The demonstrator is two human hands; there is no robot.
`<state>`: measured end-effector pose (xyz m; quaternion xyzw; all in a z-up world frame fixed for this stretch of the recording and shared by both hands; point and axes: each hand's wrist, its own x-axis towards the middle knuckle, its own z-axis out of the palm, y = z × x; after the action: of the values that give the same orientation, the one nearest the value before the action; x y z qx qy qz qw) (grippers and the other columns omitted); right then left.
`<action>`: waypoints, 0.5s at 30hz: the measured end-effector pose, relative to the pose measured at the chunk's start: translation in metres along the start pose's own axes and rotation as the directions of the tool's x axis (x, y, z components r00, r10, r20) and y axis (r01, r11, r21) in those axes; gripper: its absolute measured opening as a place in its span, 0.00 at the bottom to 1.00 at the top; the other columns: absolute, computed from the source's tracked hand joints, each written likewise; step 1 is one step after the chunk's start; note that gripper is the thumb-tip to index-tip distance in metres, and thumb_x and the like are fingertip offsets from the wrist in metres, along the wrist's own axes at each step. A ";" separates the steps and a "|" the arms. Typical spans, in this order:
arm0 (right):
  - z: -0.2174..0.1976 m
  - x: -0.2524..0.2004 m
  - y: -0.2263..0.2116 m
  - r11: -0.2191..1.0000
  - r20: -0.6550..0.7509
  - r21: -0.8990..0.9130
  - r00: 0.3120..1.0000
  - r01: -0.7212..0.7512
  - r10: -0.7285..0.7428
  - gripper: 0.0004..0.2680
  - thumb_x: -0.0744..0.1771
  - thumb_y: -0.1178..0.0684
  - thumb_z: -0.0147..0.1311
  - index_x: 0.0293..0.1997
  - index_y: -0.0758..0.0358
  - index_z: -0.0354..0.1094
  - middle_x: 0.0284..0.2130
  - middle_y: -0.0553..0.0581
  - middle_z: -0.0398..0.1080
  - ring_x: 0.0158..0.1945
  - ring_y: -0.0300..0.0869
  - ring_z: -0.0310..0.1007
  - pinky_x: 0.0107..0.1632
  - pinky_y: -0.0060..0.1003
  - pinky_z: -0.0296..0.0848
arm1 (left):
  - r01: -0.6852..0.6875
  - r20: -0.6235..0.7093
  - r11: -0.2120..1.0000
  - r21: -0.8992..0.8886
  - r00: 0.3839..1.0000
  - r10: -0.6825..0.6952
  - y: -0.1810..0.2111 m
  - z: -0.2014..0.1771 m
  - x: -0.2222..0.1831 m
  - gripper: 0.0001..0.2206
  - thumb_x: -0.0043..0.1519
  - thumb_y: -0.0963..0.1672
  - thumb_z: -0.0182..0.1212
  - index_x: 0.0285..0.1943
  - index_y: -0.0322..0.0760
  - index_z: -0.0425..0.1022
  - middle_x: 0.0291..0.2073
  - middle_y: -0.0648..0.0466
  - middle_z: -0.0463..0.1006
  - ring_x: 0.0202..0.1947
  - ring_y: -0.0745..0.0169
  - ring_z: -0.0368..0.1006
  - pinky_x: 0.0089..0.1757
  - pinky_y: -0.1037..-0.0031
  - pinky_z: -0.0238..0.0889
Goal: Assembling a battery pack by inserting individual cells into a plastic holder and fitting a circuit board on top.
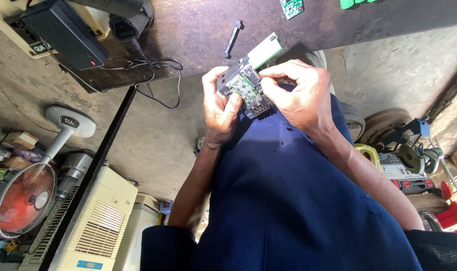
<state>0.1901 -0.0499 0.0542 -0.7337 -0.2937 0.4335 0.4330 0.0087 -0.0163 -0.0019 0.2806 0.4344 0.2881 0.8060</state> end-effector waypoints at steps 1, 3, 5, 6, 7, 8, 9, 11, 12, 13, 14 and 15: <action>-0.001 0.000 -0.001 1.000 0.006 -0.006 1.000 -0.005 0.005 0.02 0.65 0.66 0.63 0.39 0.70 0.79 0.30 0.64 0.76 0.38 0.51 0.80 0.42 0.41 0.77 | 0.010 -0.014 0.997 -0.079 1.000 -0.011 -0.006 -0.001 -0.001 0.24 0.67 0.44 0.62 0.69 0.36 0.57 0.56 0.45 0.77 0.56 0.60 0.75 0.56 0.66 0.70; -0.004 0.003 -0.007 0.999 0.019 -0.019 1.000 0.026 -0.025 0.02 0.66 0.66 0.63 0.39 0.70 0.79 0.31 0.64 0.76 0.38 0.53 0.80 0.43 0.42 0.77 | 0.019 -0.015 0.991 -0.136 1.000 -0.021 -0.005 0.004 0.001 0.23 0.67 0.44 0.63 0.68 0.36 0.58 0.56 0.45 0.77 0.56 0.59 0.76 0.55 0.66 0.71; -0.005 0.005 -0.011 0.998 0.037 -0.029 0.998 0.057 -0.056 0.01 0.67 0.66 0.63 0.39 0.70 0.79 0.31 0.65 0.76 0.38 0.55 0.79 0.43 0.44 0.77 | 0.024 -0.021 0.981 -0.191 0.999 -0.029 -0.005 0.005 0.002 0.23 0.67 0.44 0.63 0.67 0.37 0.59 0.56 0.44 0.78 0.56 0.57 0.77 0.55 0.66 0.71; -0.004 0.005 -0.013 0.997 0.024 -0.046 0.998 0.060 -0.059 0.02 0.66 0.66 0.65 0.38 0.70 0.79 0.30 0.64 0.76 0.37 0.54 0.79 0.44 0.43 0.77 | 0.037 -0.017 0.975 -0.218 0.999 -0.042 -0.007 0.003 0.002 0.23 0.67 0.45 0.62 0.68 0.37 0.59 0.56 0.44 0.78 0.55 0.56 0.77 0.54 0.65 0.73; -0.003 0.005 -0.014 0.996 0.012 -0.062 0.998 0.063 -0.063 0.02 0.66 0.67 0.66 0.38 0.69 0.79 0.29 0.63 0.76 0.37 0.52 0.79 0.44 0.42 0.77 | 0.050 -0.013 0.969 -0.244 0.998 -0.055 -0.008 0.002 0.003 0.23 0.67 0.46 0.62 0.68 0.36 0.60 0.56 0.43 0.78 0.55 0.54 0.77 0.53 0.64 0.74; -0.002 0.005 -0.015 0.996 0.010 -0.062 0.998 0.063 -0.063 0.02 0.66 0.67 0.66 0.38 0.69 0.79 0.29 0.63 0.76 0.37 0.52 0.79 0.44 0.42 0.77 | 0.051 -0.011 0.969 -0.243 0.998 -0.055 -0.007 0.003 0.004 0.23 0.67 0.46 0.62 0.68 0.36 0.60 0.56 0.43 0.78 0.55 0.54 0.77 0.53 0.64 0.74; -0.001 0.005 -0.016 0.998 0.002 -0.060 1.000 0.026 -0.025 0.03 0.65 0.66 0.66 0.39 0.69 0.79 0.29 0.62 0.77 0.37 0.51 0.80 0.44 0.41 0.78 | 0.052 -0.006 0.971 -0.232 0.998 -0.055 -0.006 0.004 0.004 0.23 0.67 0.46 0.63 0.68 0.37 0.60 0.56 0.44 0.78 0.56 0.55 0.77 0.53 0.64 0.74; -0.001 0.004 -0.017 0.998 -0.009 -0.058 1.000 -0.013 0.013 0.03 0.65 0.66 0.65 0.39 0.69 0.78 0.28 0.62 0.77 0.37 0.50 0.80 0.44 0.40 0.78 | 0.056 0.002 0.973 -0.222 0.998 -0.057 -0.006 0.005 0.005 0.23 0.66 0.46 0.63 0.68 0.38 0.60 0.57 0.44 0.78 0.56 0.55 0.77 0.53 0.65 0.74; -0.001 0.004 -0.017 0.998 -0.023 0.005 0.998 -0.065 0.066 0.04 0.65 0.67 0.64 0.42 0.70 0.77 0.29 0.62 0.77 0.38 0.45 0.79 0.46 0.40 0.78 | 0.050 -0.002 0.975 -0.218 0.999 -0.051 -0.007 0.003 0.005 0.23 0.66 0.45 0.64 0.68 0.37 0.60 0.56 0.44 0.78 0.55 0.55 0.77 0.53 0.65 0.74; -0.001 0.004 -0.018 0.991 -0.035 0.069 0.992 -0.116 0.119 0.06 0.65 0.67 0.62 0.44 0.72 0.75 0.29 0.63 0.77 0.38 0.40 0.78 0.47 0.40 0.78 | 0.044 -0.005 0.976 -0.214 0.999 -0.046 -0.008 0.002 0.004 0.24 0.66 0.45 0.64 0.68 0.37 0.60 0.56 0.43 0.78 0.55 0.55 0.77 0.53 0.65 0.74; 0.000 0.003 -0.013 0.991 -0.033 0.070 0.992 -0.116 0.118 0.06 0.65 0.67 0.62 0.44 0.72 0.75 0.29 0.63 0.77 0.38 0.40 0.78 0.47 0.40 0.78 | 0.043 -0.007 0.976 -0.213 0.999 -0.045 -0.006 0.003 0.004 0.24 0.66 0.45 0.64 0.68 0.37 0.60 0.56 0.43 0.78 0.55 0.55 0.77 0.53 0.65 0.74; 0.001 0.002 -0.008 0.980 -0.044 0.120 0.985 -0.160 0.166 0.04 0.65 0.67 0.62 0.42 0.72 0.75 0.27 0.62 0.76 0.37 0.39 0.77 0.45 0.39 0.78 | 0.049 -0.010 0.983 -0.175 0.999 -0.051 -0.004 0.003 0.003 0.23 0.66 0.45 0.64 0.68 0.37 0.60 0.54 0.44 0.78 0.53 0.58 0.77 0.51 0.67 0.74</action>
<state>0.1895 -0.0442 0.0607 -0.7405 -0.1950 0.4638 0.4456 0.0138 -0.0171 -0.0048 0.1957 0.4200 0.3068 0.8314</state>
